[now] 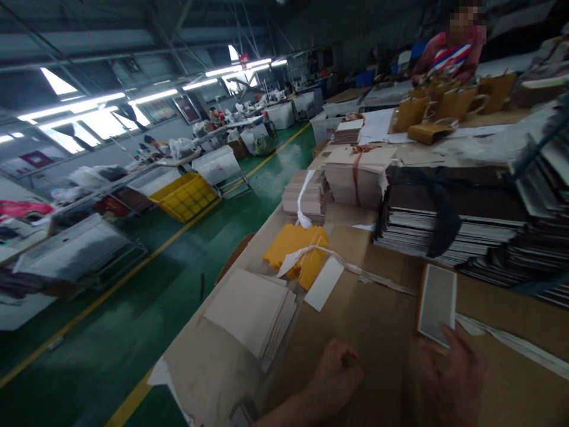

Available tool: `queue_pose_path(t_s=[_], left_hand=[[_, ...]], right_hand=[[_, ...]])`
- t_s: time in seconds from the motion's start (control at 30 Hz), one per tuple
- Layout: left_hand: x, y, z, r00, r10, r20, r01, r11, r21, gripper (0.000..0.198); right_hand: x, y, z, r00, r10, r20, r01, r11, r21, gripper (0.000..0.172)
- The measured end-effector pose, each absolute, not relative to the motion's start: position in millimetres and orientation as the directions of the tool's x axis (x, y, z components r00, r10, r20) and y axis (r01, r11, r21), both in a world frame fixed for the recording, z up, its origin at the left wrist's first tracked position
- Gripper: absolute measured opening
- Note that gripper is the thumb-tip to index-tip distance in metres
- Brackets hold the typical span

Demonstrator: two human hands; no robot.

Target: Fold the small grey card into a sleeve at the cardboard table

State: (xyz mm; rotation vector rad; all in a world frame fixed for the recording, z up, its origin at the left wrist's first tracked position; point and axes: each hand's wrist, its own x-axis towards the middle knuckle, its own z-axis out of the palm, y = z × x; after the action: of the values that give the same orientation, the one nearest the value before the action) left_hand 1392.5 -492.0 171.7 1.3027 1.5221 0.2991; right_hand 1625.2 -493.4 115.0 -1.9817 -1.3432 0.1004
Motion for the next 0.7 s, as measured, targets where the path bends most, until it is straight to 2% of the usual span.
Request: queue_pose_path(t_s=[0.1, 0.23, 0.33, 0.53, 0.7], left_hand=[[1370.0, -477.4, 181.9, 0.222, 0.881, -0.417, 0.622, 0.202, 0.756, 0.026], [1349.5, -427.9, 186.2, 0.295, 0.922, -0.252, 0.765, -0.07, 0.64, 0.027], [1345.3, -384.2, 178.9, 0.286, 0.933, -0.218, 0.812, -0.116, 0.572, 0.029], [1369.2, -319.2, 161.7, 0.291, 0.938, -0.187, 0.893, -0.196, 0.406, 0.029], [1368.4, -280.2, 163.1, 0.162, 0.982, -0.096, 0.966, -0.138, 0.22, 0.04]], right_hand=[[1590.4, -532.1, 98.4, 0.217, 0.912, 0.349, 0.879, -0.027, -0.477, 0.045], [1579.0, -562.0, 69.1, 0.19, 0.953, 0.238, 0.932, -0.099, -0.347, 0.041], [1582.8, -564.6, 63.9, 0.183, 0.961, 0.209, 0.944, -0.113, -0.309, 0.04], [1583.4, -560.2, 63.2, 0.104, 0.938, 0.33, 0.981, -0.043, -0.188, 0.034], [1585.5, -560.7, 53.9, 0.066, 0.93, 0.362, 0.989, -0.013, -0.147, 0.032]])
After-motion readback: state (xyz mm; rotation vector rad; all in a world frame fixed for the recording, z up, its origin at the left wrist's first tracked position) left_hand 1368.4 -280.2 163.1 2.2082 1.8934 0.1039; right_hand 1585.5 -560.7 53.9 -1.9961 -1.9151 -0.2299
